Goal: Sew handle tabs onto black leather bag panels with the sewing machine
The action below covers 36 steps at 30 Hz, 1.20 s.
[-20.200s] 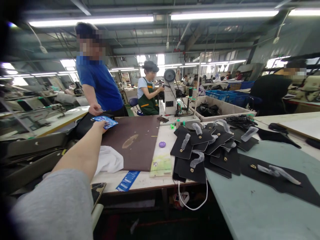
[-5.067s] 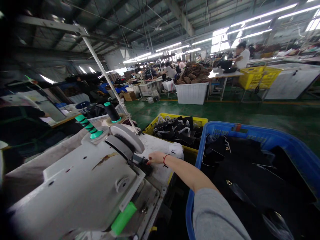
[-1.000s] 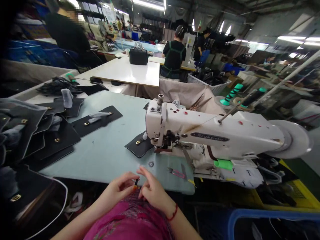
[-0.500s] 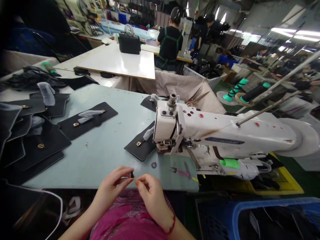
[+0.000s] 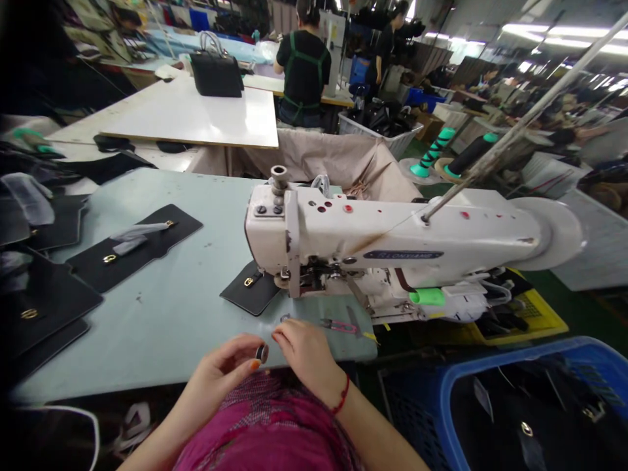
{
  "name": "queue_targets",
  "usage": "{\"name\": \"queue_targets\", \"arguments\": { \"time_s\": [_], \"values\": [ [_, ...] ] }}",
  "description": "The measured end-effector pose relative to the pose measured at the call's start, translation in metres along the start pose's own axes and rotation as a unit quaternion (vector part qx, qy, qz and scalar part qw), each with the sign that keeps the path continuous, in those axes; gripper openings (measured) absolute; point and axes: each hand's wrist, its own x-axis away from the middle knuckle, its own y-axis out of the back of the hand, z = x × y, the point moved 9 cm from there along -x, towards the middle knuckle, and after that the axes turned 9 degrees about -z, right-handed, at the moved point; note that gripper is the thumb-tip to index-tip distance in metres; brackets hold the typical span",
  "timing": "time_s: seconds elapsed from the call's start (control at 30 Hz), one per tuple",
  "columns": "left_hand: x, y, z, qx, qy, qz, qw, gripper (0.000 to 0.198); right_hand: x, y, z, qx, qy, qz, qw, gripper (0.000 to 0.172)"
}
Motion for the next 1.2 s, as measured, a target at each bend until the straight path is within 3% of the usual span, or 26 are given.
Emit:
{"name": "queue_targets", "arguments": {
  "time_s": [0.13,0.27,0.33,0.43,0.53,0.67,0.87,1.07,1.13,1.2],
  "values": [
    [-0.003,-0.013,-0.017,-0.078,-0.072,0.019,0.994,0.018,0.007,0.013,0.014,0.069,0.038,-0.01,0.997,0.018],
    [-0.007,-0.016,-0.027,-0.108,-0.117,-0.001,0.987,0.016,0.03,0.012,0.027,0.074,0.052,-0.013,0.996,0.021],
    [-0.008,-0.013,-0.022,-0.077,-0.093,-0.019,0.993,0.017,0.042,0.008,0.025,0.051,0.04,-0.019,0.998,0.019],
    [-0.009,-0.01,-0.004,0.015,-0.003,-0.02,1.0,0.024,0.054,-0.001,0.014,0.002,0.02,-0.012,1.0,0.016],
    [-0.003,-0.016,0.008,0.084,0.075,0.027,0.993,0.028,0.055,-0.008,0.004,-0.023,0.006,0.002,1.0,0.014],
    [0.003,-0.019,0.015,0.104,0.126,0.067,0.984,0.029,0.043,-0.006,-0.002,-0.044,-0.008,0.009,0.999,0.013],
    [0.001,-0.011,0.028,0.101,0.162,0.066,0.979,0.032,0.023,-0.004,0.003,-0.029,0.026,0.048,0.998,0.009],
    [0.001,-0.022,0.01,0.036,0.068,0.141,0.987,0.023,0.017,-0.003,0.01,0.08,0.102,0.043,0.991,0.008],
    [0.003,-0.027,0.014,0.038,0.092,0.158,0.982,0.023,0.019,-0.003,0.011,0.081,0.108,0.035,0.99,0.009],
    [0.005,-0.028,0.026,0.084,0.161,0.154,0.971,0.024,0.023,-0.003,0.014,0.048,0.121,0.028,0.991,0.013]
  ]
}}
